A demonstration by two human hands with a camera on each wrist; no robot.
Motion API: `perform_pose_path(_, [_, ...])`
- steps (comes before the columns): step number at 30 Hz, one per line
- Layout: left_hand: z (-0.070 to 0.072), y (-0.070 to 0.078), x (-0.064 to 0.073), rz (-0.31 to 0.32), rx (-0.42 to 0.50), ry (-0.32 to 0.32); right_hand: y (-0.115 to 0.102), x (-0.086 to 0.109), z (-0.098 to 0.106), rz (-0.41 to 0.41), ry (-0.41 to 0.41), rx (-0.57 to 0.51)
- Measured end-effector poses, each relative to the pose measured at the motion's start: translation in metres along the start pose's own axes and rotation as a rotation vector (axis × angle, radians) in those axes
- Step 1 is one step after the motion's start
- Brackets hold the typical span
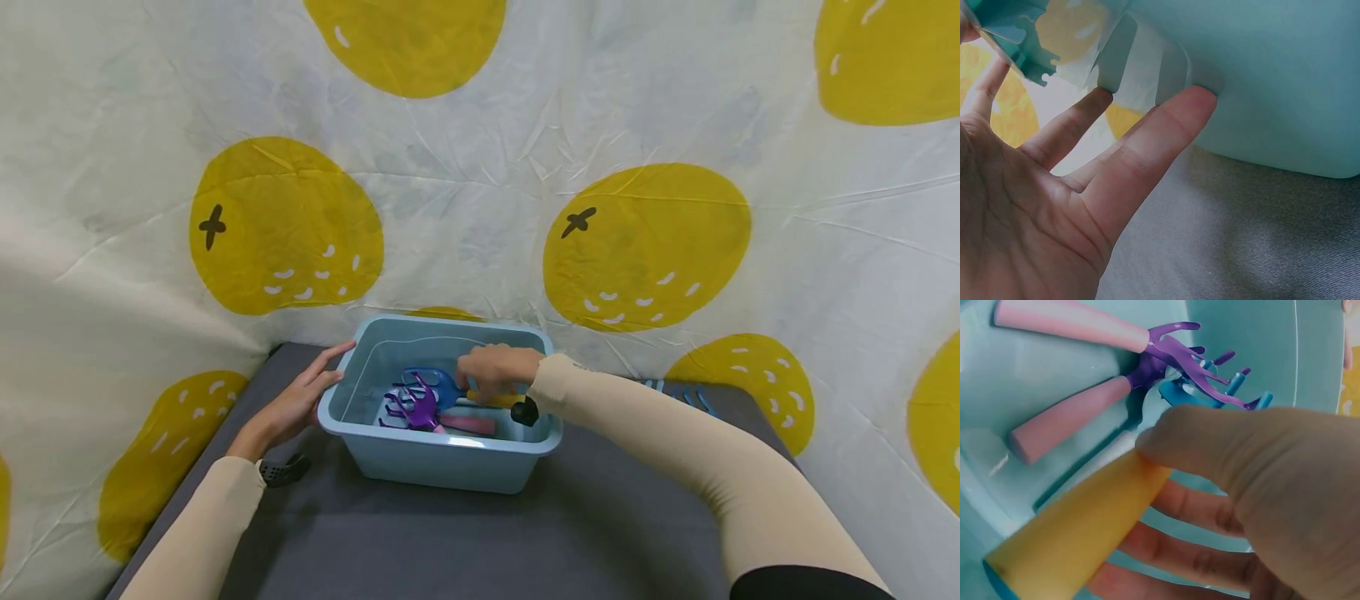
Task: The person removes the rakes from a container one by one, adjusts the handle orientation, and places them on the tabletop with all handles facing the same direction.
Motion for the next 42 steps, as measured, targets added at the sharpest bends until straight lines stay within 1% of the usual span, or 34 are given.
perform_pose_path(2, [0.0, 0.0, 0.0, 0.002, -0.001, 0.002, -0.003, 0.002, 0.003, 0.018, 0.046, 0.052])
perform_pose_path(6, [-0.001, 0.001, -0.001, 0.007, 0.003, -0.001, -0.01, 0.005, 0.009, 0.082, 0.144, 0.198])
perform_pose_path(10, [-0.001, 0.001, -0.001, 0.011, 0.002, -0.003, -0.015, 0.006, 0.014, 0.144, 0.249, 0.307])
perform_pose_path(15, [0.0, 0.001, 0.001, 0.008, -0.007, 0.002, -0.018, 0.012, 0.017, 0.222, 0.41, 0.441])
perform_pose_path(18, [-0.001, 0.001, 0.001, 0.008, -0.007, 0.003, -0.02, 0.017, 0.019, 0.239, 0.494, 0.509])
perform_pose_path(20, [-0.001, 0.002, 0.001, 0.007, -0.01, 0.002, -0.021, 0.021, 0.022, 0.237, 0.528, 0.529])
perform_pose_path(24, [-0.002, 0.003, 0.001, 0.008, -0.025, 0.0, -0.023, 0.026, 0.03, 0.205, 0.564, 0.511])
perform_pose_path(28, [-0.002, 0.005, 0.0, 0.011, -0.031, -0.001, -0.024, 0.031, 0.041, 0.182, 0.587, 0.454])
perform_pose_path(31, [-0.003, 0.005, 0.001, 0.015, -0.021, -0.005, -0.024, 0.037, 0.048, 0.212, 0.59, 0.371])
perform_pose_path(35, [-0.004, 0.005, 0.002, 0.023, -0.007, -0.007, -0.022, 0.046, 0.055, 0.279, 0.579, 0.253])
perform_pose_path(42, [-0.004, 0.003, 0.005, 0.027, 0.003, 0.001, -0.01, 0.058, 0.067, 0.282, 0.535, 0.098])
Point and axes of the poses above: each hand's wrist, its own x-axis away from the middle knuckle, its own z-axis out of the back of the hand, y = z × x, the point moved 6 cm from there along -x, towards the middle knuckle, and after that the axes turned 15 degrees about -x, right-handed, at the moved point
